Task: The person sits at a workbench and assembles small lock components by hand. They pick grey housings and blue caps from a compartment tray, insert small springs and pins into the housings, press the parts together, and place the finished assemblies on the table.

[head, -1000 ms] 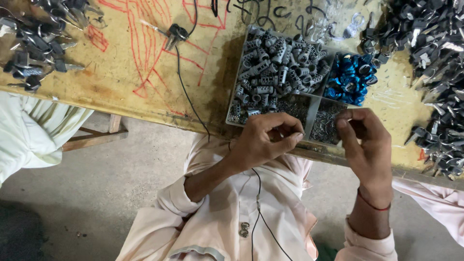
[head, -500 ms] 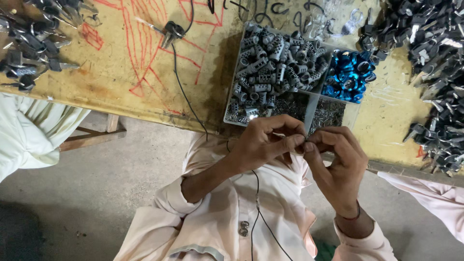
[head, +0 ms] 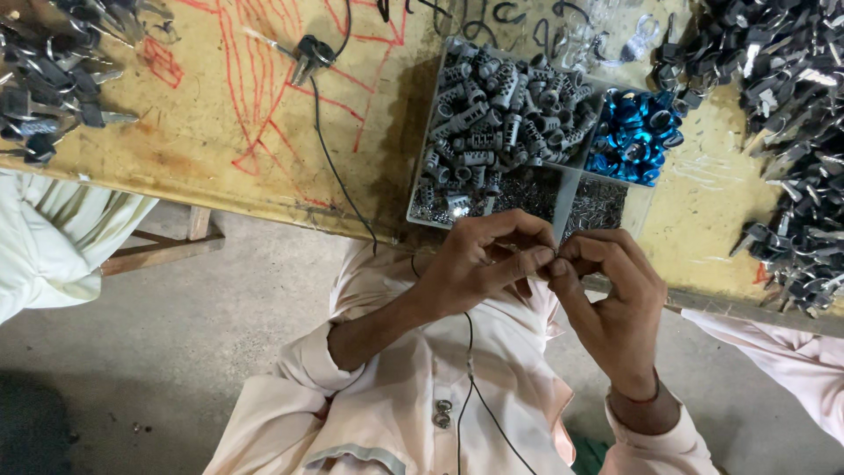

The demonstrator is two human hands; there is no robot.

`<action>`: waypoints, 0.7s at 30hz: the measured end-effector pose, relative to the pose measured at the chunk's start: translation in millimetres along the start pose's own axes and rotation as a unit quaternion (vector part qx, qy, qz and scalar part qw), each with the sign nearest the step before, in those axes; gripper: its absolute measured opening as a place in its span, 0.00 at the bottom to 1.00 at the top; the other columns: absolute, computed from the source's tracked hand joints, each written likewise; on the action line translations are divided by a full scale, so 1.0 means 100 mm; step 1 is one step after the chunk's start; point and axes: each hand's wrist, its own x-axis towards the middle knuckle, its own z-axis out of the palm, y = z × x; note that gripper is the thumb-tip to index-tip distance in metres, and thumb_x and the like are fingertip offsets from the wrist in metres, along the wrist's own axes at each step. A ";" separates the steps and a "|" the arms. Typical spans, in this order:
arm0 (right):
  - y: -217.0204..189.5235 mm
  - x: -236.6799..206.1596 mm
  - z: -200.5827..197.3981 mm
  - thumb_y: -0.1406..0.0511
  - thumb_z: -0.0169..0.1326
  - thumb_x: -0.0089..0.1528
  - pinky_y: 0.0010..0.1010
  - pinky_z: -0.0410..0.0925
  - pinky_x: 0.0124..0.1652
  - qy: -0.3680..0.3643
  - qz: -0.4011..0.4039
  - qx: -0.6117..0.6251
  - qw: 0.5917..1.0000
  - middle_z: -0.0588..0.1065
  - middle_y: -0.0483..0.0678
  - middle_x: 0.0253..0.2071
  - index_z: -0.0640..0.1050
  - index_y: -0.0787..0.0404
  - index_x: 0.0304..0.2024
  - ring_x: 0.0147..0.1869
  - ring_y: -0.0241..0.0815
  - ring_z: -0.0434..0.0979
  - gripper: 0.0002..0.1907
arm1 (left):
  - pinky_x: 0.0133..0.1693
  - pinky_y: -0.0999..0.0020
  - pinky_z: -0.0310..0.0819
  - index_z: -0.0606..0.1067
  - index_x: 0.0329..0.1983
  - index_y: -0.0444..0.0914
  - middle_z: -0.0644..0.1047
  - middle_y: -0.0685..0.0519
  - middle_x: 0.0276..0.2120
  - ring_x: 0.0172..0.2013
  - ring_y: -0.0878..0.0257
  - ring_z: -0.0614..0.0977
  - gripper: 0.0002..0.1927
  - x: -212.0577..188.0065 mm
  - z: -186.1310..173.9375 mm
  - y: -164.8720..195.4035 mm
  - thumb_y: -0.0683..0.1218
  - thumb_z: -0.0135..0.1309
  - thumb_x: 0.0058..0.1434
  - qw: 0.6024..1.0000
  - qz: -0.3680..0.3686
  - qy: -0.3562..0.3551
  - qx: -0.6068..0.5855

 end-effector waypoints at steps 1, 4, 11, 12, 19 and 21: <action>0.01 -0.01 0.00 0.75 0.61 0.64 0.25 0.74 0.38 -0.003 0.005 0.011 1.000 0.76 0.52 0.44 0.76 0.69 0.43 0.38 0.36 0.81 0.07 | 0.40 0.71 0.84 0.76 0.52 0.32 0.81 0.53 0.38 0.38 0.70 0.83 0.10 0.00 0.00 0.00 0.43 0.56 0.72 1.000 0.010 -0.001 0.007; 0.07 -0.05 0.06 0.76 0.62 0.64 0.27 0.74 0.41 0.034 -0.040 -0.020 0.998 0.76 0.53 0.45 0.76 0.68 0.44 0.40 0.39 0.81 0.08 | 0.40 0.71 0.85 0.76 0.51 0.32 0.80 0.53 0.39 0.39 0.70 0.83 0.09 -0.03 -0.02 0.00 0.42 0.56 0.72 1.000 0.021 0.007 0.022; 0.26 -0.07 0.19 0.81 0.59 0.64 0.34 0.76 0.45 0.078 -0.220 -0.082 0.969 0.78 0.55 0.43 0.78 0.69 0.47 0.45 0.49 0.83 0.11 | 0.35 0.72 0.80 0.77 0.50 0.31 0.80 0.53 0.38 0.33 0.70 0.80 0.09 0.02 -0.09 -0.04 0.42 0.57 0.71 0.994 -0.025 -0.023 -0.104; 0.28 -0.06 0.18 0.81 0.60 0.63 0.34 0.76 0.45 0.075 -0.217 -0.066 0.971 0.78 0.55 0.43 0.78 0.68 0.47 0.45 0.49 0.83 0.11 | 0.35 0.72 0.80 0.77 0.50 0.31 0.80 0.53 0.37 0.33 0.70 0.80 0.09 0.01 -0.11 -0.04 0.41 0.57 0.71 0.996 -0.028 -0.018 -0.085; 0.29 -0.01 0.15 0.81 0.61 0.62 0.32 0.75 0.45 0.036 -0.189 0.034 0.981 0.79 0.54 0.41 0.77 0.66 0.45 0.46 0.48 0.82 0.12 | 0.31 0.76 0.76 0.78 0.48 0.30 0.81 0.53 0.35 0.32 0.72 0.78 0.09 -0.04 -0.12 -0.04 0.40 0.59 0.67 0.999 -0.038 -0.003 0.003; 0.29 -0.02 0.13 0.80 0.61 0.61 0.32 0.75 0.45 0.017 -0.167 0.048 0.985 0.79 0.54 0.41 0.77 0.66 0.43 0.46 0.47 0.82 0.12 | 0.32 0.77 0.75 0.78 0.48 0.30 0.80 0.53 0.36 0.32 0.72 0.78 0.10 -0.04 -0.12 -0.06 0.40 0.60 0.67 0.998 -0.047 -0.010 -0.034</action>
